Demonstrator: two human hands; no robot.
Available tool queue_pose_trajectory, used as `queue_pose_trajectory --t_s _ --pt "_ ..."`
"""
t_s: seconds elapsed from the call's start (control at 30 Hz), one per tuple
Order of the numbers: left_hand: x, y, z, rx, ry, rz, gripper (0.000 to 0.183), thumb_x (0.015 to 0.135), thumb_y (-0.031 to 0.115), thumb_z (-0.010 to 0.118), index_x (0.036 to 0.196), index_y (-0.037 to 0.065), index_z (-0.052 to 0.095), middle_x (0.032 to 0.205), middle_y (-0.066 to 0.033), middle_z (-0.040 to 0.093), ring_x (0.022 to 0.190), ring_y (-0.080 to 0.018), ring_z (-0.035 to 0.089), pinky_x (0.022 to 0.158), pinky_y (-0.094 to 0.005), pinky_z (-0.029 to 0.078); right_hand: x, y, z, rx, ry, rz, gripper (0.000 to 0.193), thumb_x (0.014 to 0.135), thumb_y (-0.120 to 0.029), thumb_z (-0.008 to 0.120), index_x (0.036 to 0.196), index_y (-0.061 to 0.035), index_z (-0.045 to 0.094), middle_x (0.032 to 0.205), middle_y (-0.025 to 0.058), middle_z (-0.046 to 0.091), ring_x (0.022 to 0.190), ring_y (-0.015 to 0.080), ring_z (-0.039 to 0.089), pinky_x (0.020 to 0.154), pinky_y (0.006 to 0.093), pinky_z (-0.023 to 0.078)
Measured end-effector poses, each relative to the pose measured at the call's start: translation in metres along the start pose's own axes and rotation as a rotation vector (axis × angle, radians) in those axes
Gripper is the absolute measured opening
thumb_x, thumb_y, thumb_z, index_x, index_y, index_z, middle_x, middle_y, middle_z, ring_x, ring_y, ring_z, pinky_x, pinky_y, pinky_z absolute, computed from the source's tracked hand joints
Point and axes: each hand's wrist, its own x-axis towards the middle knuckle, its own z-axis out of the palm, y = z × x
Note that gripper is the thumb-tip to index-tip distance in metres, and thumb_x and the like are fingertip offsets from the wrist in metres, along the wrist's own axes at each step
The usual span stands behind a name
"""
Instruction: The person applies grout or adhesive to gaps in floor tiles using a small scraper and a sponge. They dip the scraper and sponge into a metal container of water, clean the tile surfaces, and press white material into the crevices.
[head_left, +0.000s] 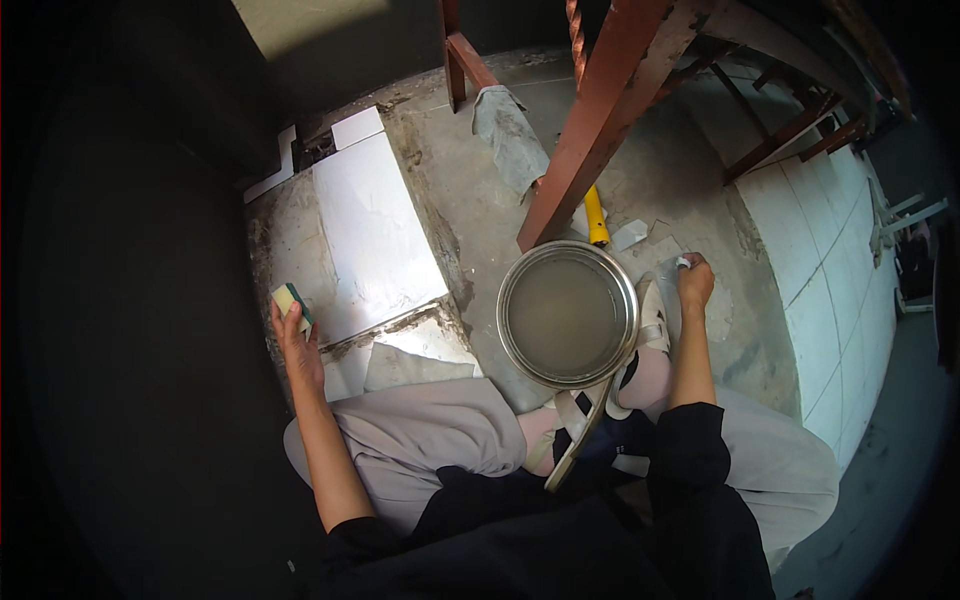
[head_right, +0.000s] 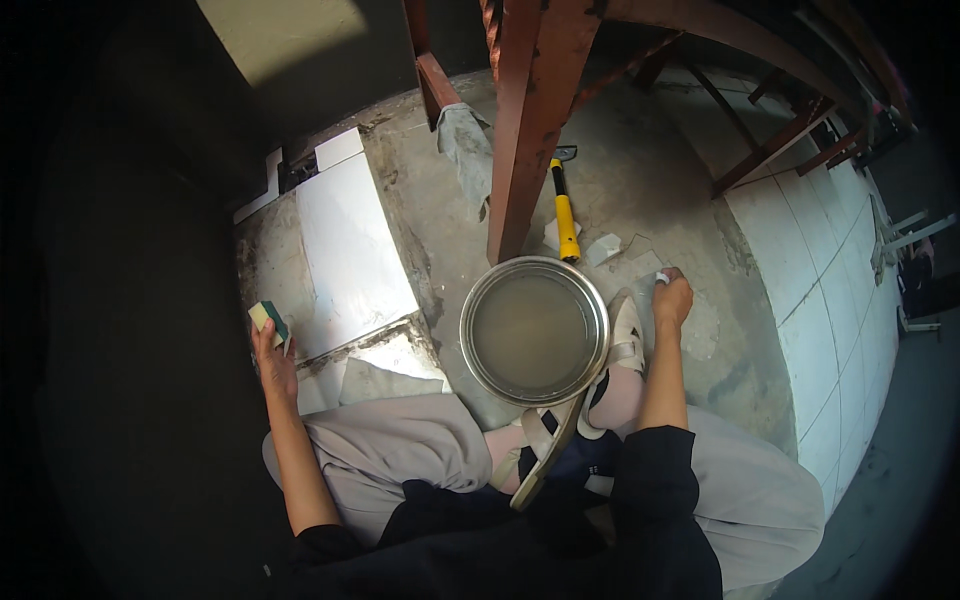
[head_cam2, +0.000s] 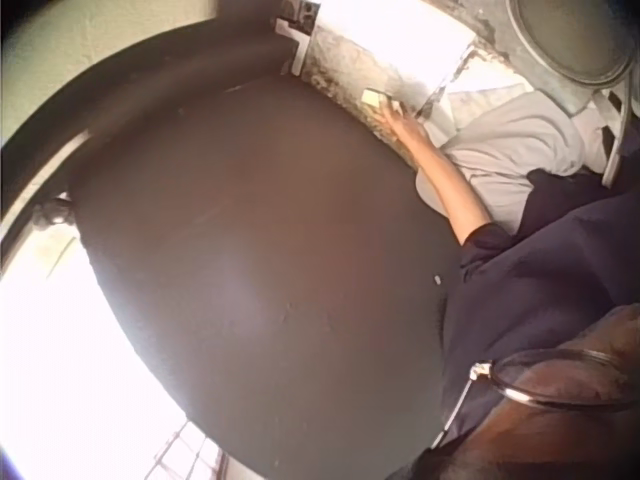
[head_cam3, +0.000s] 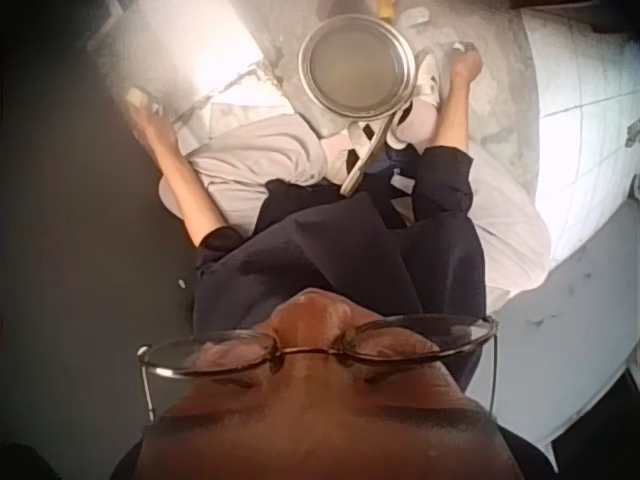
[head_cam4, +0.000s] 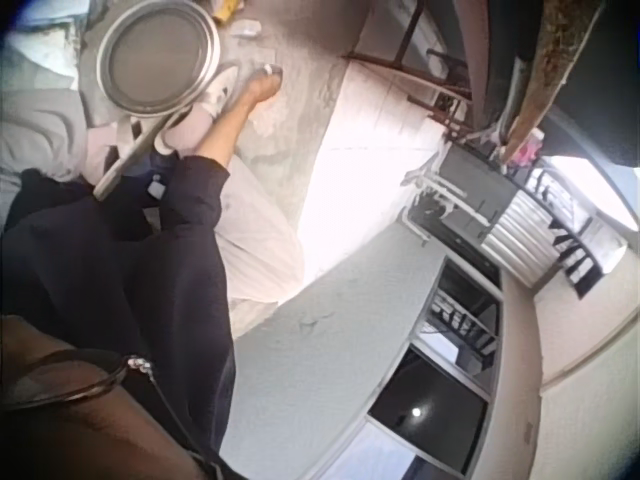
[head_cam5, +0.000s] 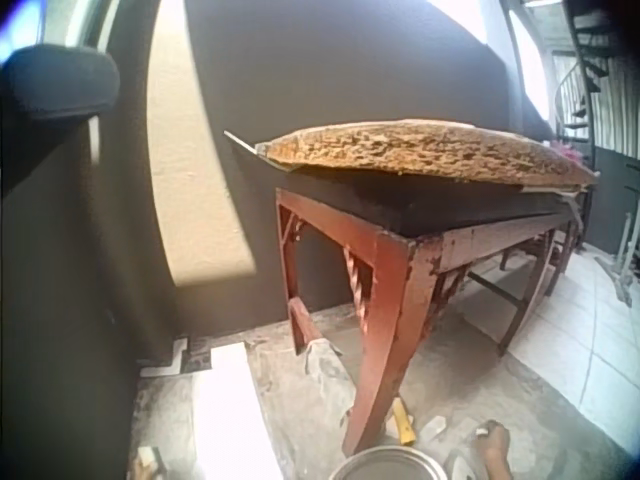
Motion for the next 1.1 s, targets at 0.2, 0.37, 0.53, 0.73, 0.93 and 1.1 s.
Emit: queue_pose_trajectory --t_s 0.2,0.37,0.53,0.73,0.93,1.1 --pt "0.001 0.008 0.001 -0.016 -0.023 0.014 0.072 0.078 0.041 0.07 0.139 0.021 0.037 0.123 0.0015 0.048 0.113 -0.0153 0.045 0.096 -0.0362 0.032 -0.063 -0.084 -0.057 0.773 -0.478 -0.075 0.028 0.085 0.003 0.054 0.108 -0.0065 0.066 0.075 0.004 0.061 0.067 0.0084 0.057 0.061 0.0227 0.049" --pt "0.004 0.004 0.004 -0.017 -0.048 -0.007 0.081 0.079 0.037 0.071 0.145 0.018 0.029 0.134 -0.0027 0.043 0.121 -0.0167 0.041 0.098 -0.0354 0.03 -0.127 -0.116 -0.022 0.505 -0.747 -0.328 0.028 0.077 0.002 0.064 0.105 -0.0033 0.064 0.089 0.0072 0.06 0.075 0.0181 0.06 0.067 0.0294 0.05" --pt "0.002 0.009 0.002 -0.039 -0.016 0.002 0.08 0.078 0.037 0.071 0.144 0.017 0.031 0.132 -0.0031 0.045 0.119 -0.0162 0.042 0.098 -0.0346 0.03 -0.163 -0.125 0.012 0.25 -0.495 -0.613 0.024 0.078 0.004 0.059 0.101 -0.0032 0.058 0.094 0.0178 0.058 0.091 0.0405 0.058 0.078 0.0462 0.048" --pt "0.004 0.014 0.001 -0.094 -0.008 0.011 0.069 0.078 0.038 0.071 0.137 0.018 0.041 0.121 0.0018 0.05 0.114 -0.0139 0.045 0.097 -0.0349 0.032 -0.164 -0.118 0.018 0.247 -0.506 -0.641 0.021 0.085 -0.001 0.055 0.105 -0.0024 0.062 0.095 0.0201 0.062 0.086 0.039 0.062 0.076 0.0446 0.05" --pt "0.004 0.016 0.0 -0.087 -0.017 0.013 0.077 0.078 0.037 0.072 0.142 0.017 0.034 0.127 -0.0021 0.047 0.116 -0.0155 0.044 0.096 -0.0334 0.033 -0.152 -0.139 -0.015 0.403 -0.499 -0.479 0.015 0.089 -0.005 0.056 0.101 -0.0021 0.064 0.087 0.0171 0.064 0.078 0.0321 0.065 0.068 0.0379 0.05" --pt "0.004 0.017 -0.001 -0.1 -0.018 0.016 0.078 0.078 0.037 0.072 0.143 0.017 0.033 0.129 -0.0023 0.046 0.117 -0.0166 0.043 0.097 -0.0343 0.032 -0.152 -0.161 -0.046 0.408 -0.339 -0.601 0.01 0.09 -0.007 0.054 0.094 -0.0021 0.062 0.086 0.0152 0.064 0.075 0.0314 0.063 0.065 0.0373 0.049"
